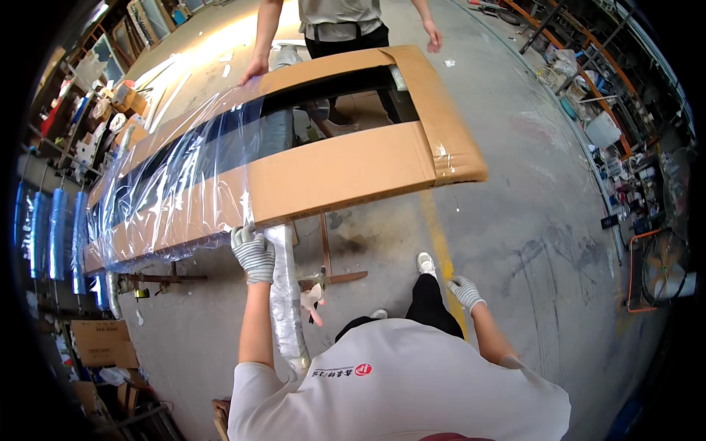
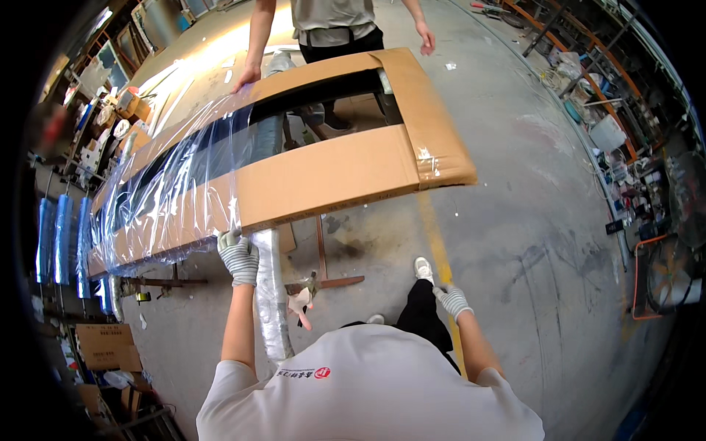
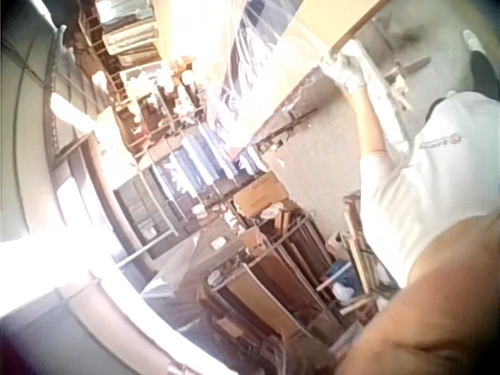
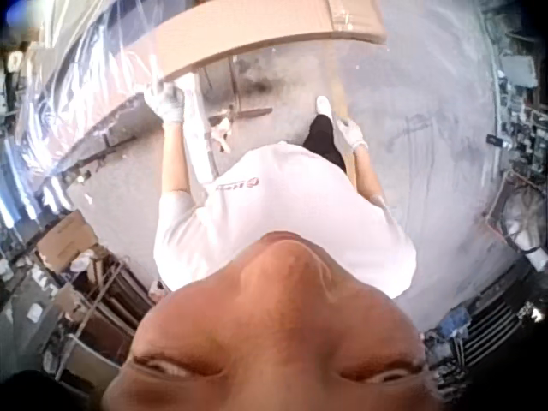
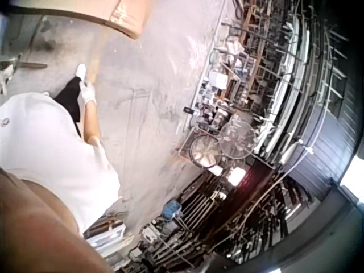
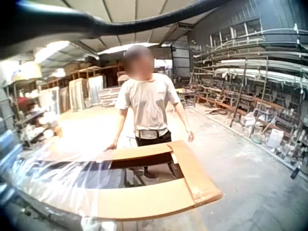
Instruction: The person, with the help of a co-worker, wraps a large furniture component in plastic film and secures it with tape using a dispenser.
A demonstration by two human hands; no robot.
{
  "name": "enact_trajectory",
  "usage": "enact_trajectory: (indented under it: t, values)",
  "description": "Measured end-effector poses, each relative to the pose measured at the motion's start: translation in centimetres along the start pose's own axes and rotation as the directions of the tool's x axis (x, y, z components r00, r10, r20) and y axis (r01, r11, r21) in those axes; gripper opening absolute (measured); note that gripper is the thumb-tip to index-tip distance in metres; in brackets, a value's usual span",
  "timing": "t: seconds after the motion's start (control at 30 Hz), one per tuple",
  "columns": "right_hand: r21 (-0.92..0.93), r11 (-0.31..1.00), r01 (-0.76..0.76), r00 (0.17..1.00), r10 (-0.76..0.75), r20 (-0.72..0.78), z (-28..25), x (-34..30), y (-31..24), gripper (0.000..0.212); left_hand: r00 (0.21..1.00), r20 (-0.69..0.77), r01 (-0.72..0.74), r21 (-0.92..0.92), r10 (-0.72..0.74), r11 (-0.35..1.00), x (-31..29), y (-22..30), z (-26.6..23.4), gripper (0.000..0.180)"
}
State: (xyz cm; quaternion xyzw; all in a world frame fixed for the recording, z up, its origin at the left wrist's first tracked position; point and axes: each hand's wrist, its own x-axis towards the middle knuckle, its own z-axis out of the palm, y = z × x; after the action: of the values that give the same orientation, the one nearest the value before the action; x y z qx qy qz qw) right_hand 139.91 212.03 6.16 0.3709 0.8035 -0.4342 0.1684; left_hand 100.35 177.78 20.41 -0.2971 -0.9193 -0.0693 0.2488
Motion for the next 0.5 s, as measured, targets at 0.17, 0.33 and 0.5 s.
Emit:
enact_trajectory:
  t: [0.17, 0.33, 0.5]
  values:
    - [0.842, 0.517, -0.153, 0.953, 0.302, -0.012, -10.7, 15.2, 1.0, 0.053, 0.596, -0.278, 0.802, 0.156, -0.753, 0.577, -0.8, 0.9, 1.5, 0.053]
    - [0.947, 0.102, -0.306, 0.932, -0.169, 0.32, -20.0, 21.8, -6.7, 0.056, 0.16, 0.383, 0.986, -0.015, -0.91, 0.167, -3.7, 0.7, 2.6, 0.018]
    - [0.901, 0.077, -0.427, 0.8, -0.433, 0.416, -19.5, 26.9, -8.5, 0.064, 0.274, 0.138, 0.961, 0.012, -0.952, 0.278, -4.3, 2.7, 5.4, 0.016]
